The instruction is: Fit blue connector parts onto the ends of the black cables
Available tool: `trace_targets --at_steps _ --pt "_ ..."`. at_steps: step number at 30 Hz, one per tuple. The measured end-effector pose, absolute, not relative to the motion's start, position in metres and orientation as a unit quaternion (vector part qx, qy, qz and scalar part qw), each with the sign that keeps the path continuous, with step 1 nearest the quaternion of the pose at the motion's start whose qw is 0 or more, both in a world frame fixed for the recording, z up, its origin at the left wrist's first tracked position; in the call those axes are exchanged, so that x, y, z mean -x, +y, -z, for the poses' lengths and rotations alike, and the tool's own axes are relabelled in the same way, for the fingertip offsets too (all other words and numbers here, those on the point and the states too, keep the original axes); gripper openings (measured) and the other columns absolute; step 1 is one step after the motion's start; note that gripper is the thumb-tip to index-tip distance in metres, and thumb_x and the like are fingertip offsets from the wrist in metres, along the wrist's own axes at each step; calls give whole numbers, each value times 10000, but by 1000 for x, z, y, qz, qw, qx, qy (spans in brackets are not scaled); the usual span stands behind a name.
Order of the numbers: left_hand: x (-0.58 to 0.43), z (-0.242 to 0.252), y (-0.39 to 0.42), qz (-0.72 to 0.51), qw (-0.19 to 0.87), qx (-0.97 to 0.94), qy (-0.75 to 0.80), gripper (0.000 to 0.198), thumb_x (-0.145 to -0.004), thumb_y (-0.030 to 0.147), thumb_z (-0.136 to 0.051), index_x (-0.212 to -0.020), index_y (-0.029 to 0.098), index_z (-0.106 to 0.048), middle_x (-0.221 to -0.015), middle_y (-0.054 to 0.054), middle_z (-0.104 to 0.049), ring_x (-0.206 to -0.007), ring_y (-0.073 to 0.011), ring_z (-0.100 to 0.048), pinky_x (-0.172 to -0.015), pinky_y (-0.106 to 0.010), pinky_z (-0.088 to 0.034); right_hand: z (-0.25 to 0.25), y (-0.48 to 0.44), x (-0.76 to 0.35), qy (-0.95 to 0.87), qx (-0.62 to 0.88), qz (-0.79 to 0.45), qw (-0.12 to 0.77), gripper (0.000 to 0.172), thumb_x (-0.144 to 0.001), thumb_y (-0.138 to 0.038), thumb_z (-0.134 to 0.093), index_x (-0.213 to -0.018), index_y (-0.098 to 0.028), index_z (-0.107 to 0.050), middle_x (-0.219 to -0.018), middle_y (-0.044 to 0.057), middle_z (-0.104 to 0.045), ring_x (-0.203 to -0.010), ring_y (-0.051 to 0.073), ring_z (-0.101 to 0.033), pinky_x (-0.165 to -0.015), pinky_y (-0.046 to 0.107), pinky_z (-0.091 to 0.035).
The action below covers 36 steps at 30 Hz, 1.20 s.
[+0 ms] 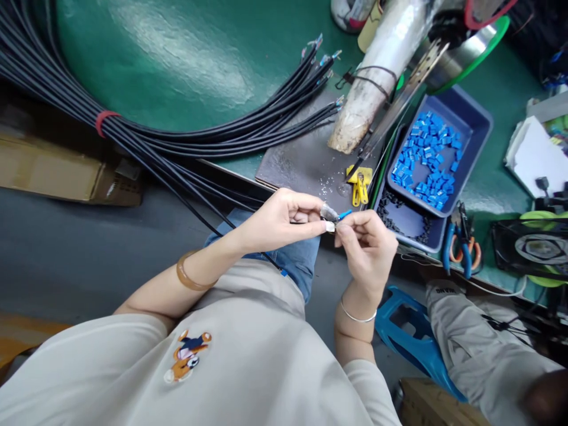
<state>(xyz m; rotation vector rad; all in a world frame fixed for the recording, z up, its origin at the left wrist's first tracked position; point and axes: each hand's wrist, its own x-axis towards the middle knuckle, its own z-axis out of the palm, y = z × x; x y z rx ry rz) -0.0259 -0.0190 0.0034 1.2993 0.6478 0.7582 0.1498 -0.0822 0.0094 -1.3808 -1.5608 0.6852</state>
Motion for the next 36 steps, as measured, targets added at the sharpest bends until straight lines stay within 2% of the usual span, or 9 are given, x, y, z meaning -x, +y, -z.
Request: trace_targets --at_steps 3,5,7,9,12,15,17,22,36 --pt "27 -1 -19 -349 671 -578 306 160 -808 247 -691 -798 88 -707 -583 34 -437 -512 -40 -338 -457 -187 -261 -13 -79 -152 -588 529 -176 585 105 -877 -245 -652 -798 -178 -635 -578 -75 -528 -427 40 -470 -398 171 -338" --pt "26 1 -18 -356 666 -573 318 166 -805 252 -693 -813 88 -720 -579 33 -423 -507 -41 -323 -456 -196 -241 -14 -74 -150 -557 484 -85 669 54 -869 -222 -639 -893 -179 -659 -615 -76 -542 -392 28 -463 -356 168 -295" --pt "25 2 -16 -360 666 -567 324 162 -811 248 -680 -770 93 -704 -579 29 -418 -510 -44 -320 -460 -202 -238 -13 -71 -147 -547 470 -19 693 148 -885 -164 -605 -1022 -204 -643 -718 -63 -610 -425 38 -551 -321 157 -281" --pt "24 2 -14 -362 667 -564 325 183 -822 253 -664 -722 100 -674 -584 25 -423 -513 -46 -323 -463 -205 -238 -10 -71 -145 -558 491 8 669 245 -907 -106 -572 -1111 -236 -611 -866 -40 -684 -578 86 -692 -345 158 -402" --pt "21 2 -11 -366 672 -561 315 217 -830 263 -655 -677 112 -630 -586 22 -428 -519 -52 -337 -468 -211 -243 -4 -74 -144 -616 519 17 593 261 -903 -73 -596 -1102 -238 -632 -958 -21 -749 -751 156 -768 -573 260 -626" --pt "18 1 -8 -371 672 -561 311 233 -825 257 -666 -652 119 -592 -574 31 -407 -518 -50 -327 -467 -212 -230 2 -73 -145 -689 523 40 500 212 -863 -68 -662 -1013 -217 -663 -1047 16 -770 -905 186 -770 -784 320 -653" --pt "16 1 -6 -380 668 -556 317 226 -824 246 -667 -657 120 -581 -570 40 -392 -515 -46 -314 -464 -207 -220 7 -70 -145 -706 520 36 480 176 -867 -87 -660 -994 -209 -645 -1107 41 -760 -995 192 -753 -836 330 -648" --pt "8 2 0 -399 665 -538 330 171 -835 234 -640 -717 121 -589 -577 45 -431 -511 -42 -331 -470 -194 -233 14 -62 -144 -683 544 17 487 126 -865 -121 -655 -942 -209 -608 -1110 52 -757 -967 184 -757 -792 306 -656" --pt "0 -1 9 -413 646 -546 337 222 -871 217 -590 -681 162 -488 -588 47 -353 -519 -53 -302 -483 -219 -230 5 -50 -144 -649 552 -57 521 91 -854 -138 -668 -876 -202 -606 -1123 59 -759 -916 208 -771 -760 325 -664"
